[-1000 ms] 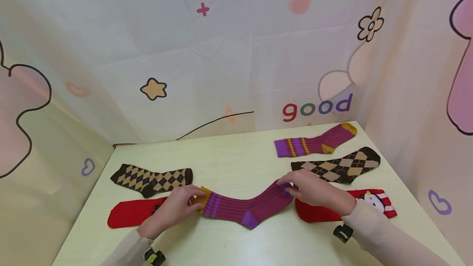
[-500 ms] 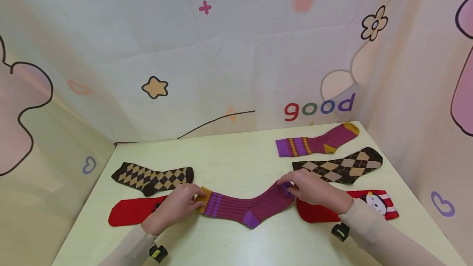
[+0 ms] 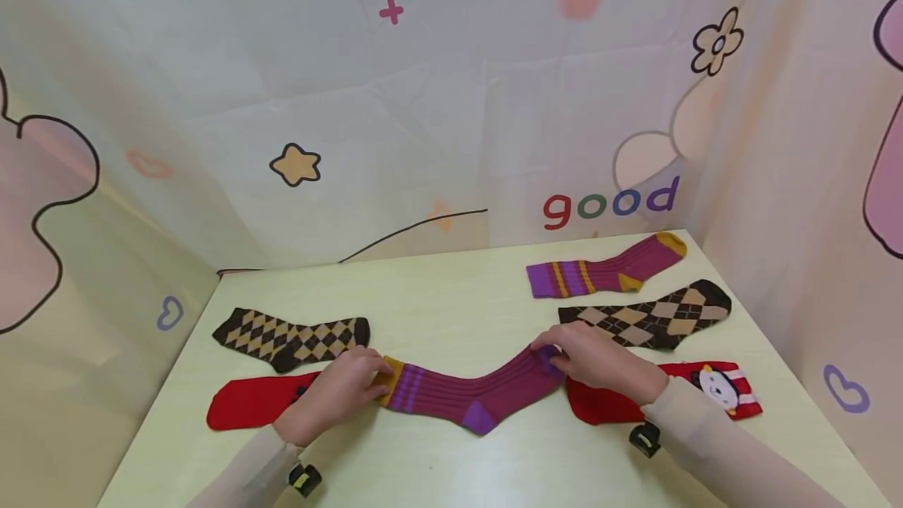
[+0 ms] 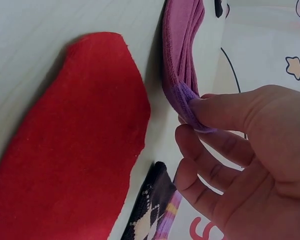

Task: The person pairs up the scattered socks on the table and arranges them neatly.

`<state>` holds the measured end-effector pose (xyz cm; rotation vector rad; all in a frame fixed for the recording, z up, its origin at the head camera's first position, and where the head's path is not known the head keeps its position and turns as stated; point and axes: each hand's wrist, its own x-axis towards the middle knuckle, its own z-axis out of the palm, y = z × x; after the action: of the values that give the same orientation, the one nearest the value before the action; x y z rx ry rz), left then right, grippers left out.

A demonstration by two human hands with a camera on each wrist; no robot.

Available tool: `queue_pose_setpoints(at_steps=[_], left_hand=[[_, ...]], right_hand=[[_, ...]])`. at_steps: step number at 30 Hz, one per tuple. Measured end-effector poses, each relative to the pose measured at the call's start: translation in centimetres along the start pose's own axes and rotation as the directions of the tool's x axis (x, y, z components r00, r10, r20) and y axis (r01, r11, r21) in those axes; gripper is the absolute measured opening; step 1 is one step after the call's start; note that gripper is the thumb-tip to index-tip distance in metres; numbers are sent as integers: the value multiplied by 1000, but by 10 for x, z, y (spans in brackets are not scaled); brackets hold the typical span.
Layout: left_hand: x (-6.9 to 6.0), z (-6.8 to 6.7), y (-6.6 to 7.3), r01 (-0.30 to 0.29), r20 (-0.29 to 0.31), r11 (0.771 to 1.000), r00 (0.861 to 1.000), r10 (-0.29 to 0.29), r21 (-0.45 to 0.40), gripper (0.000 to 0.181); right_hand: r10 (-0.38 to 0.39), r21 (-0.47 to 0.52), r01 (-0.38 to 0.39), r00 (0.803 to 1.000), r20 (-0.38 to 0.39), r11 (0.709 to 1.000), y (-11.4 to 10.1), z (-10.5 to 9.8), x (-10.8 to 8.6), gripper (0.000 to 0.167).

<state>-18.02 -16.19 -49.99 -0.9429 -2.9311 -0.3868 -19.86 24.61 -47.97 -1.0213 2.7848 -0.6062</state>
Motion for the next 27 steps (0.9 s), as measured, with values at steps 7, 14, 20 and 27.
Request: queue_pose_setpoints(at_steps=[7,14,20,27], left_hand=[[1,1,-2,-34,-9,998,999,35,44,16],[3,3,-4,-55,-25,996,998,57,76,15],[3,2,-4,-44,-14,996,999,45,74,15],[4,3,-3,-50,0,995,999,50,85,13]], right_hand=[[0,-6,0,1000,-15,1000,0,2,2,32],[0,-49,-3,999,-43,999,0,4,2,30],[28,-30,-30,998,-54,999,3,8,0,30],[-8,-29,6,999,-50,1000,5,11,-3,29]])
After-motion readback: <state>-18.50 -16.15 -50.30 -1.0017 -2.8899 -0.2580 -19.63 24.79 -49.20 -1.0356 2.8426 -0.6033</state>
